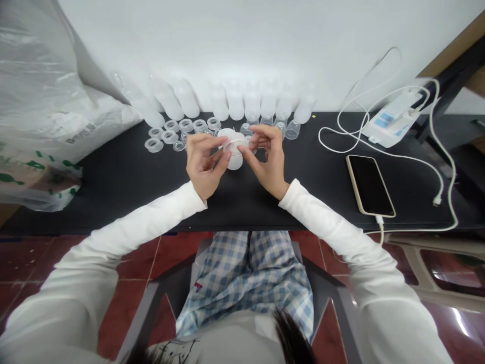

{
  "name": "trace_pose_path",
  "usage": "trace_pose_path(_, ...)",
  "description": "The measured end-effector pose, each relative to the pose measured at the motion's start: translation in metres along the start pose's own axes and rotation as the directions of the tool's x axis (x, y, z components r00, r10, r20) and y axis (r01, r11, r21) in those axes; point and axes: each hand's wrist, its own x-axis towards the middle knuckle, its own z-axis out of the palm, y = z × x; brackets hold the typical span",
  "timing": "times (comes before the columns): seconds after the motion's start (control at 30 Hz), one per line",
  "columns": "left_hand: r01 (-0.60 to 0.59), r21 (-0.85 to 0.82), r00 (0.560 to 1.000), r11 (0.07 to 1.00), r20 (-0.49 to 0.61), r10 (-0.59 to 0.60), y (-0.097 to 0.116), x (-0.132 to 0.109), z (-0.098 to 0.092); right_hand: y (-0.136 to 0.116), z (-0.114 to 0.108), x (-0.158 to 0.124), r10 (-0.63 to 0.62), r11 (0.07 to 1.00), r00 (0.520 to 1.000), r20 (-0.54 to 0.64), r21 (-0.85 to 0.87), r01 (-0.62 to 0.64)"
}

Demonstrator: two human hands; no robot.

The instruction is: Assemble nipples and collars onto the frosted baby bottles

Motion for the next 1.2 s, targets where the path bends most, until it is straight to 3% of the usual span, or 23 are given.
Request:
trace_pose_path(0.17,0.045,-0.015,0.999,0.999,0.005,-0.045,0.001,0.0,-0.001,-0.002,-0.002,0.001,0.071,0.997,0.991,0.118,0.004,-0.072)
trace_pose_path(0.57,0.056,-0.018,0.997,0.998,0.048,-0.055,0.003,0.004,0.003,-0.008,-0.003,0.0,0.039,0.999,0.996,0.076,-0.002,-0.039)
trace_pose_path(0.73,0.035,0.055,0.999,0.998,0.025,-0.037,0.002,0.007,0.003,-0.011,0.001,0.0,0.028,1.0,0.998,0.062,0.004,-0.028)
trace_pose_path(1.03,0.015,0.082,0.999,0.997,0.038,-0.018,0.0,0.011,0.004,-0.019,0.008,0.002,-0.033,0.992,0.999,0.003,-0.119,0.033)
trace_pose_path(1.2,0.029,0.062,0.999,0.998,0.041,-0.032,-0.006,0.007,0.003,-0.012,0.007,0.002,-0.03,0.99,0.998,0.052,-0.134,0.037)
